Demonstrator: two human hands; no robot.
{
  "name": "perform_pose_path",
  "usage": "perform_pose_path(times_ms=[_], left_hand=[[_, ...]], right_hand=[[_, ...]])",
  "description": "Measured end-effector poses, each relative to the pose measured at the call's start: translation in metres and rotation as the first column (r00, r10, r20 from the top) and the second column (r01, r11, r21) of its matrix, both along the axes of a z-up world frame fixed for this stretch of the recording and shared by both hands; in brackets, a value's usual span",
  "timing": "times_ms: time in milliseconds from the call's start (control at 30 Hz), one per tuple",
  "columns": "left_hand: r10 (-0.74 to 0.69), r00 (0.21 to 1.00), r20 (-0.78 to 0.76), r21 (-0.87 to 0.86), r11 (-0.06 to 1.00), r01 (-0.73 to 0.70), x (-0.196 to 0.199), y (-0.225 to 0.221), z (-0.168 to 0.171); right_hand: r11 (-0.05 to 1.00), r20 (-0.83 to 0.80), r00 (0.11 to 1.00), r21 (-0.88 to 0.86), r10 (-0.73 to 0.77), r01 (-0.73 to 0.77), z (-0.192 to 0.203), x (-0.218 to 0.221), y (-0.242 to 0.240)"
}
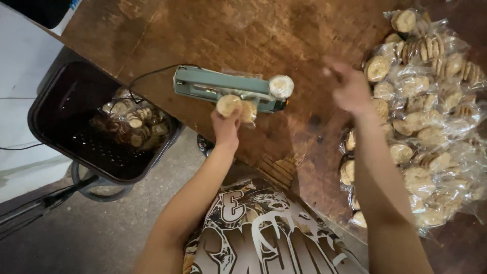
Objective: The person packages cookies by placing them into plastic bags, sealing them with an impulse sealer, and stacking the finished bags on a wooden table.
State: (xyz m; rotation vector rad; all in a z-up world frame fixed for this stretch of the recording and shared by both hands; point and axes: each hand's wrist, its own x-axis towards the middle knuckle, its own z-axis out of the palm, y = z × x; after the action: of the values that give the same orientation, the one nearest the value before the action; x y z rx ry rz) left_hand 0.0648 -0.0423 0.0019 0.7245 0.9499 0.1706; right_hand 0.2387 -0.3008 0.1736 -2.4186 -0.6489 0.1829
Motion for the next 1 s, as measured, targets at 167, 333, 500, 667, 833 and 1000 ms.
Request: perform_pose_path(times_ms=[167,333,500,667,833,1000], left_hand=[[0.019,1.0,0.002,-0.011,1.0,-0.019,-0.001,0.014,0.001],[-0.017,1.0,-0.004,-0.085,0.996,0.016,0.004,0.024,0.006],[-0.199,0.98,0.011,0.057,0.978,0.198,-0.002,0.036,0.016],[-0.195,0.98,-0.03,0.089,0.976,0.197,-0.003,0.035,0.017],[-0.173,0.981,-0.086,0.081,0.98,0.18,-0.005,0.035,0.012],[-0.175,0.981,-0.08,0.093,0.979,0.182,-0.008,0.032,0.008]], right_hand=[[0.999,0.007,0.999,-0.011,0.041,-0.041,-0.018,-0.021,0.086],[0.949,0.203,0.973,-0.314,0.11,-0.042,-0.053,-0.024,0.15],[0.986,0.138,0.988,-0.143,-0.066,0.085,-0.072,-0.017,0.147],[0.99,0.158,0.985,-0.108,-0.072,0.09,-0.082,-0.014,0.144],[0.987,0.097,0.992,-0.133,-0.08,0.093,-0.084,-0.013,0.145],[0.983,0.1,0.994,-0.177,-0.038,0.055,-0.082,-0.013,0.143]])
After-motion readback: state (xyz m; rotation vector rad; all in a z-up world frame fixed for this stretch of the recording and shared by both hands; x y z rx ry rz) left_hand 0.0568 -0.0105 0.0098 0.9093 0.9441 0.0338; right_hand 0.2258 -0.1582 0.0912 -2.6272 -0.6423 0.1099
